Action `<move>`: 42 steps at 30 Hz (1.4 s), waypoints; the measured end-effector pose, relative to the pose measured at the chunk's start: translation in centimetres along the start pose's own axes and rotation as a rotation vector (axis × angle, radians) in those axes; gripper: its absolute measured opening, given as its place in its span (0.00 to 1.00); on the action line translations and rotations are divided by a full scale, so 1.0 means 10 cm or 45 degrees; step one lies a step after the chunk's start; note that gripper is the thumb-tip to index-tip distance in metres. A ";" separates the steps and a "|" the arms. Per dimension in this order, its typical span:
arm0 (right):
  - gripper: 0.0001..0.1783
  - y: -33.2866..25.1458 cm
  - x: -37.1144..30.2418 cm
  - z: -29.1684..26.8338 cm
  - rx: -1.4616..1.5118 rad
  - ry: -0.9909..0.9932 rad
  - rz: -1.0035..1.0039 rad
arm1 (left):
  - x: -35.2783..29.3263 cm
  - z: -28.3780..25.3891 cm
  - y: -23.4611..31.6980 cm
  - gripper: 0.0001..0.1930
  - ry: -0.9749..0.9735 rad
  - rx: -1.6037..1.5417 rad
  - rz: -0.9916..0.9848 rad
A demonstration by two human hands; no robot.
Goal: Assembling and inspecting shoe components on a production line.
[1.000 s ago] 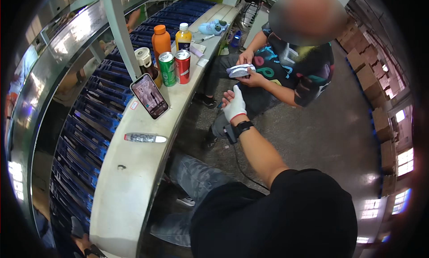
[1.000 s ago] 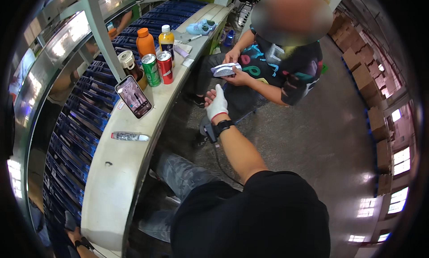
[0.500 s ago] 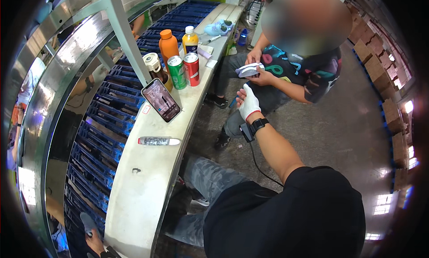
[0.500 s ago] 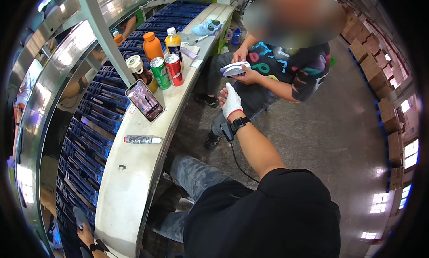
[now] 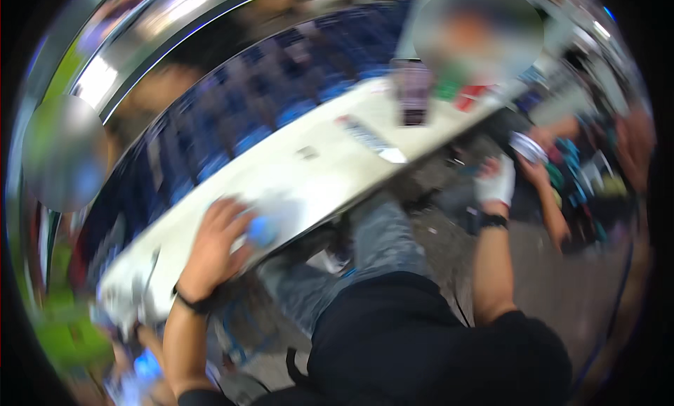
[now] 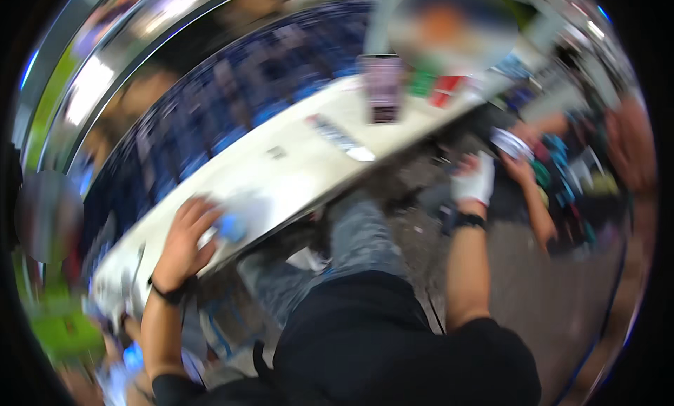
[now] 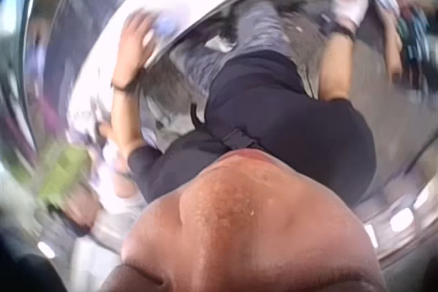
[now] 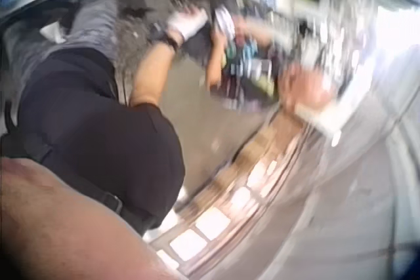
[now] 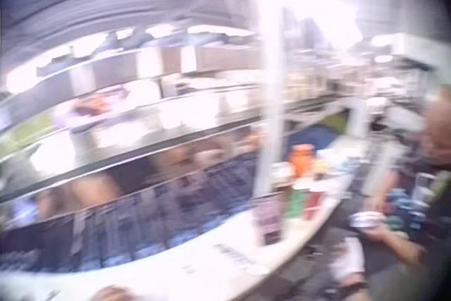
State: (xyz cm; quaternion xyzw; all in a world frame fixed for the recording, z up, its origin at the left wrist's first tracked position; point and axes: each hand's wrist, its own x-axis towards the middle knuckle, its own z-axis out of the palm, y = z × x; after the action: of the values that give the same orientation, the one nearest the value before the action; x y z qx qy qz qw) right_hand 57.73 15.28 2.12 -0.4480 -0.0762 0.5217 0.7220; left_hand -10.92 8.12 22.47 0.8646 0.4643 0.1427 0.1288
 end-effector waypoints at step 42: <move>0.25 0.46 -0.30 0.07 0.199 -0.281 -0.040 | 0.45 0.12 1.54 0.14 0.320 -0.619 0.488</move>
State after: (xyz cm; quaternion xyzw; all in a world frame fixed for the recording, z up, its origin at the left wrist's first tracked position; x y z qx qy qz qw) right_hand 52.86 13.44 0.22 -0.3291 -0.1213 0.5609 0.7499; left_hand 3.66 3.56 27.37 0.8557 0.2578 0.3764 0.2440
